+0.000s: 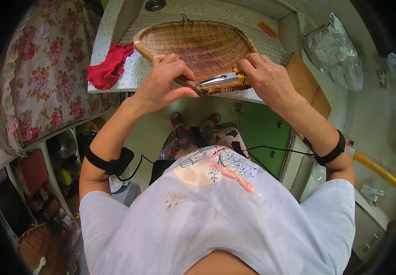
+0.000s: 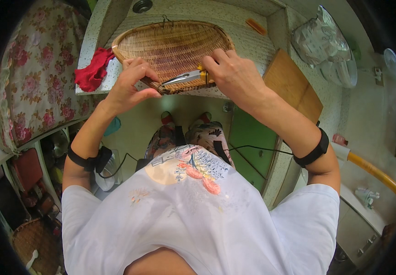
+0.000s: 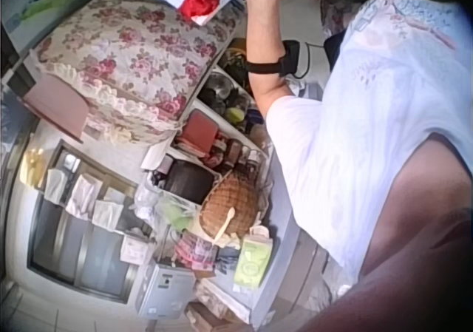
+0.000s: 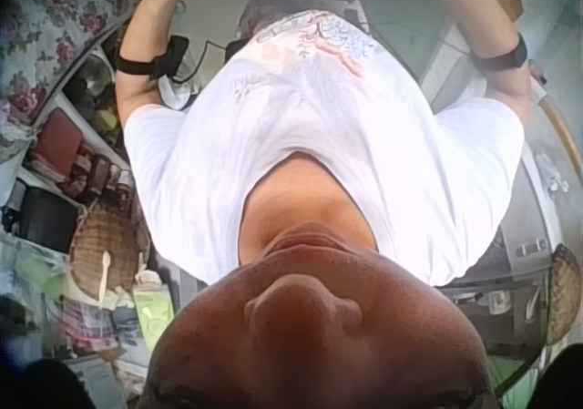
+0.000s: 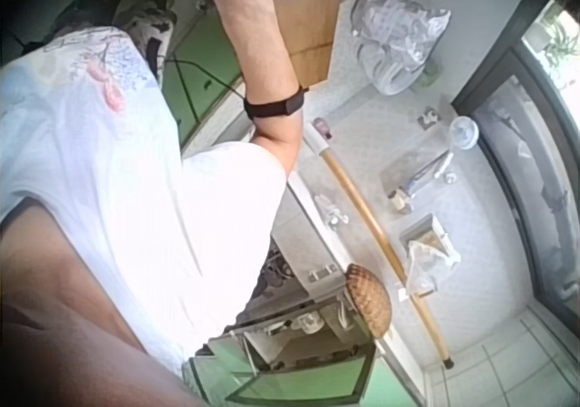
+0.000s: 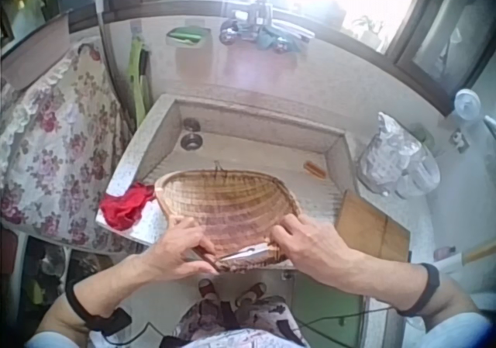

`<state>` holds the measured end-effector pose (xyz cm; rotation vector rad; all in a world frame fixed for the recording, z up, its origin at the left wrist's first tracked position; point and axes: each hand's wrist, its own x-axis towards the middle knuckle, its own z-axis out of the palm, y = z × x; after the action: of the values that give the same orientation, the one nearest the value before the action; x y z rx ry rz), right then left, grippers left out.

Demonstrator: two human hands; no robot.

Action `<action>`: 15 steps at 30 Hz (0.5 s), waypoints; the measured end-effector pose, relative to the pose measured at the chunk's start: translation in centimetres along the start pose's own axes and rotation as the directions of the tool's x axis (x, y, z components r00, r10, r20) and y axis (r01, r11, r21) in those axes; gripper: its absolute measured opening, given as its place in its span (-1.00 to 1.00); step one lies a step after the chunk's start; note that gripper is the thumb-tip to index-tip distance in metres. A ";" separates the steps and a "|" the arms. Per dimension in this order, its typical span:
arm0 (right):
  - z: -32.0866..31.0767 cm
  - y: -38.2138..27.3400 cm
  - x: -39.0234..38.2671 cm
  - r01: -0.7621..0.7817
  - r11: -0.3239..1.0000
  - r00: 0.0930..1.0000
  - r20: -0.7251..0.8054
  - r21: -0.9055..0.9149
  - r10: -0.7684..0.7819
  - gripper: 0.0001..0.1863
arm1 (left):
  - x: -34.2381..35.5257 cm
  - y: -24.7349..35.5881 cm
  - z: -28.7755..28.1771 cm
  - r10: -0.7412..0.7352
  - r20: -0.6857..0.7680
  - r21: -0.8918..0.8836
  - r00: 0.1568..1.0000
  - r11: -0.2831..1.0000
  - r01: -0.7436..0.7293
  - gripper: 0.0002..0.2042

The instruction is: The person repairs a wicker basket by using pliers to trim and manipulate broken wicker strands along the rim and weave.

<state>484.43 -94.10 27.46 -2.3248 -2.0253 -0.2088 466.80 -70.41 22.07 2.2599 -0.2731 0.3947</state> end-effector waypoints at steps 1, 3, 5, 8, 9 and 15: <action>0.0 0.0 0.0 -0.004 1.000 1.000 0.006 0.011 0.004 -0.75 | 0.0 0.0 0.0 -0.001 0.000 0.000 1.000 1.000 0.001 -0.64; -0.1 0.2 0.0 -0.008 1.000 1.000 0.017 0.019 0.008 -0.74 | 0.0 0.0 -0.1 0.002 -0.006 0.001 1.000 1.000 -0.002 -0.64; -0.4 0.4 0.0 -0.010 1.000 1.000 0.026 0.020 0.010 -0.73 | 0.0 -0.1 -0.1 0.010 -0.018 0.004 1.000 1.000 -0.010 -0.63; -0.9 1.1 0.1 -0.014 1.000 0.991 -0.133 -0.020 0.012 -0.69 | -0.3 0.2 0.5 0.040 -0.016 0.034 0.999 0.999 -0.039 -0.63; -0.9 1.4 0.0 -0.032 0.997 0.986 -0.167 -0.066 0.020 -0.68 | -0.4 0.3 0.9 0.089 -0.043 0.055 0.995 0.995 -0.086 -0.61; -0.4 1.0 0.1 -0.070 0.973 0.984 -0.177 -0.218 0.031 -0.71 | -0.5 1.3 3.6 0.280 -0.078 0.114 0.957 0.956 -0.270 -0.32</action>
<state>485.37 -94.20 27.87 -2.3820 -1.9465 -0.6447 466.58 -73.99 20.52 2.3004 -0.5335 0.6717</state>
